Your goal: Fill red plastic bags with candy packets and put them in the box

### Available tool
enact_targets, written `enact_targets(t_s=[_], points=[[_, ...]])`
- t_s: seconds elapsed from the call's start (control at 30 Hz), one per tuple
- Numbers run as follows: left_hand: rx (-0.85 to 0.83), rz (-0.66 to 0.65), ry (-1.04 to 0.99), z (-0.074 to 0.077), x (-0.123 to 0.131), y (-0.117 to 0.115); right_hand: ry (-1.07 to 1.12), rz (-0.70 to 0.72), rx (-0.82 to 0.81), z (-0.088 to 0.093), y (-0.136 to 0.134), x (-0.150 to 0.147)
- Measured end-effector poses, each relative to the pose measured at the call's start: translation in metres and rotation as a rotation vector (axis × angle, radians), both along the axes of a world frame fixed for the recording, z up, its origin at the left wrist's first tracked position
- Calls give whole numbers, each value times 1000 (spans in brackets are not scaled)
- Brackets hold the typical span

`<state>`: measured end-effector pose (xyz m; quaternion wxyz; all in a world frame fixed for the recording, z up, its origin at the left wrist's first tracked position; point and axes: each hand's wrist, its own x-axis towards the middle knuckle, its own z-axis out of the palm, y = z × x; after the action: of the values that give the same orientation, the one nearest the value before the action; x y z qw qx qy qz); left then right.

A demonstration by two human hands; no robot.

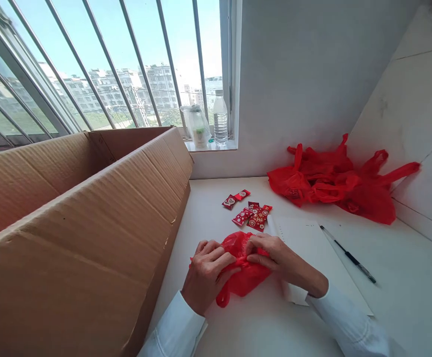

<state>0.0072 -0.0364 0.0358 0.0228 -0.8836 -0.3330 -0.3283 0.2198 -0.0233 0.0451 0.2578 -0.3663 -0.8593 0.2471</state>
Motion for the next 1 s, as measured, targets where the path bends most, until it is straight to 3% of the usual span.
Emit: enact_targets(t_s=[0.13,0.27,0.43,0.6,0.7,0.9,1.0], points=[[7,76,-149,2,1,-1,137,-33,-131,-2,2,2],[-20,112,-199,0,0,2,171,-62,-68,-10,7,2],[-261,236,-480,-4,-9,10,270,-289,-27,-12,16,15],[-417,402,-747,-4,-15,11,281,-392,-53,-11,21,27],[-288,431,-672,-1,-12,6,281,-404,-106,-10,19,22],[260,277,-209,3,3,-8,202,-354,13,-8,5,-1],[260,199,-203,5,4,-12,197,-411,46,-10,3,-1]])
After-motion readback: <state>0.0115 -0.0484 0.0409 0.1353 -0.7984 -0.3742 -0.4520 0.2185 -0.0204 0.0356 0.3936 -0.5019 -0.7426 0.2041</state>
